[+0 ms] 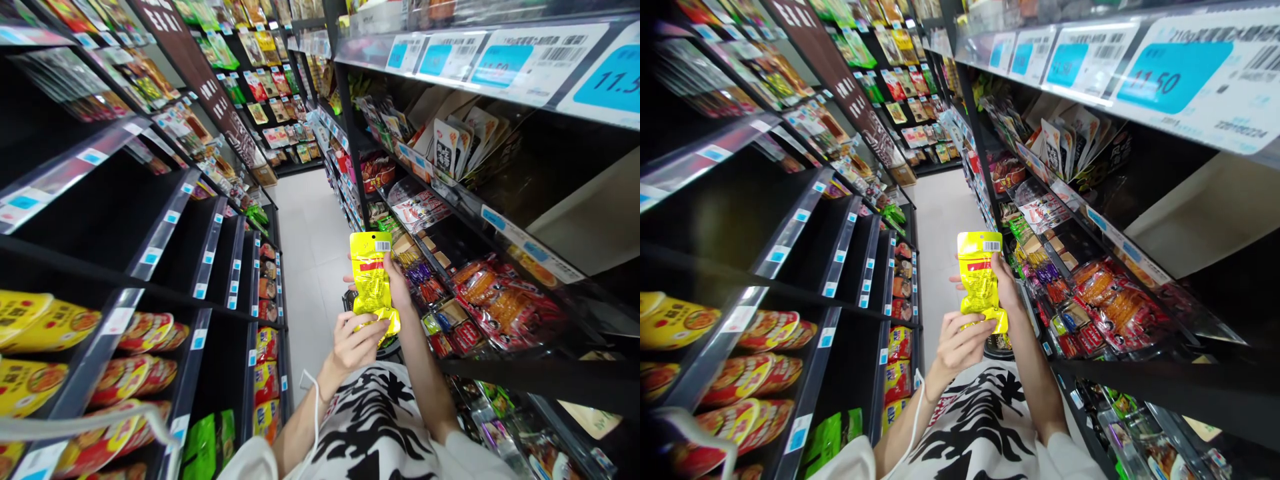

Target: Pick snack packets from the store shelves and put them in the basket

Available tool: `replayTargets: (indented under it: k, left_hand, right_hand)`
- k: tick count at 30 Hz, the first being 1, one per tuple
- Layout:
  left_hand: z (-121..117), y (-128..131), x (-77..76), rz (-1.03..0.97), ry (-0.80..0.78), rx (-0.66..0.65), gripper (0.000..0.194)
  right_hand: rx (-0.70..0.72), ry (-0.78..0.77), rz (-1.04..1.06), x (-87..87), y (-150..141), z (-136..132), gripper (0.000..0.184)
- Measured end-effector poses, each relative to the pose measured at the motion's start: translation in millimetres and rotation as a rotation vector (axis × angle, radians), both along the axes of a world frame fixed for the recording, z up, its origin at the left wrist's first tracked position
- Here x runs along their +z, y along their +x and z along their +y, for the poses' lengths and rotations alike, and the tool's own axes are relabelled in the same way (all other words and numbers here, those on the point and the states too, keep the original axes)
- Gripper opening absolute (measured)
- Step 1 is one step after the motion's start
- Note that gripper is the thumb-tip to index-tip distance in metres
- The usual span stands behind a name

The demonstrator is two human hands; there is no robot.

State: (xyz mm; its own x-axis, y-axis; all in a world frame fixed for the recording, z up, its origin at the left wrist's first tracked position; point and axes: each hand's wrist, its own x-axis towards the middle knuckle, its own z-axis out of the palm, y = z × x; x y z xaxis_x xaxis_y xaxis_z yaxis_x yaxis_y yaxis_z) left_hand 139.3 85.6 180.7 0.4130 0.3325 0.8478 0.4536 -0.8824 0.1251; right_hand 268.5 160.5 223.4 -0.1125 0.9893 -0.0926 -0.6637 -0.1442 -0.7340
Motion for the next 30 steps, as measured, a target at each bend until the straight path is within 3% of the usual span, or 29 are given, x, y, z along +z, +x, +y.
replayTargets:
  k: [3, 6, 8, 11, 14, 17, 24, 30]
  left_hand:
    - [-1, 2, 4.6, -0.144, -0.017, -0.016, 0.035]
    - [2, -1, 11.3, -0.458, -0.147, 0.136, 0.028]
    - [6, -5, 15.4, -0.67, -0.413, 0.202, 0.024]
    - [14, -10, 18.3, -0.872, -0.894, 0.108, 0.028]
    - [16, -12, 18.0, -0.971, -1.112, -0.007, 0.027]
    - [14, -12, 18.2, -1.012, -1.109, -0.017, 0.024]
    - [11, -18, 21.8, -1.053, -1.03, 0.113, 0.024]
    - [11, -26, 22.6, -1.052, -0.98, 0.176, 0.023]
  right_hand:
    - [0.002, 0.023, -0.031, -5.5, 3, 1, 0.063]
    - [-0.005, 0.05, -0.069, -9.3, 4, -1, 0.062]
    - [-0.001, 0.072, -0.09, -11.4, 2, -3, 0.06]
    - [0.048, 0.118, -0.098, -13.4, -4, -6, 0.057]
    - [0.128, 0.192, -0.129, -13.2, -10, -7, 0.05]
    - [0.186, 0.262, -0.145, -11.1, -14, -5, 0.043]
    - [0.225, 0.294, -0.188, -3.0, -16, -4, 0.035]
    - [0.341, 0.345, -0.315, -2.1, -9, -4, 0.046]
